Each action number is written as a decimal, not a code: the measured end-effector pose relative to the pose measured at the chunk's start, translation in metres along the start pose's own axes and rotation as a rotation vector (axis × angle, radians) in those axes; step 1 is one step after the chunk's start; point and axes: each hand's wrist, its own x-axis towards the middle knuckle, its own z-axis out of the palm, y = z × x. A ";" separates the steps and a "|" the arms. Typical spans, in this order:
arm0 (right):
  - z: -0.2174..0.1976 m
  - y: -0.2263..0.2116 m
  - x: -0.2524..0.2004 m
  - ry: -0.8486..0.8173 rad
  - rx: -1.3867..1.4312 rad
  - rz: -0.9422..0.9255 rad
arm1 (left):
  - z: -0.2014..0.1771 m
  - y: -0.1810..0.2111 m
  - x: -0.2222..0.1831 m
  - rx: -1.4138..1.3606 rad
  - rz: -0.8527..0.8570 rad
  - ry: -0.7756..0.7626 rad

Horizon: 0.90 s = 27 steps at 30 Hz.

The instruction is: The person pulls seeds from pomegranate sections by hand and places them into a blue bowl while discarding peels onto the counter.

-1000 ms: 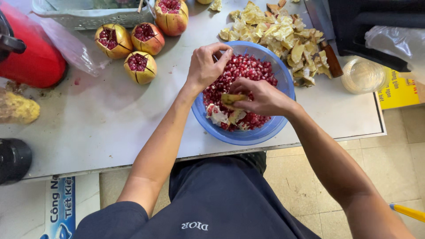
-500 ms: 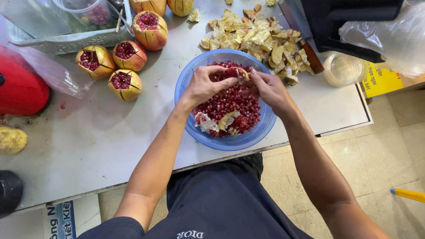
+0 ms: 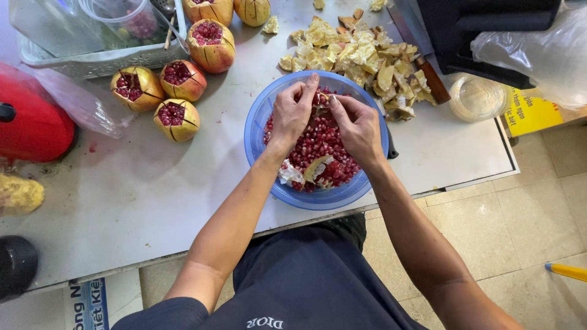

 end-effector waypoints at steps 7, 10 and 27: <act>0.006 0.007 -0.002 -0.009 0.083 -0.002 | -0.002 -0.003 0.005 -0.098 0.149 0.003; 0.005 0.015 0.000 -0.067 0.174 0.074 | -0.007 -0.005 0.004 -0.217 0.168 -0.134; -0.005 0.014 0.001 -0.164 0.391 0.183 | -0.005 -0.013 0.009 -0.105 0.249 -0.065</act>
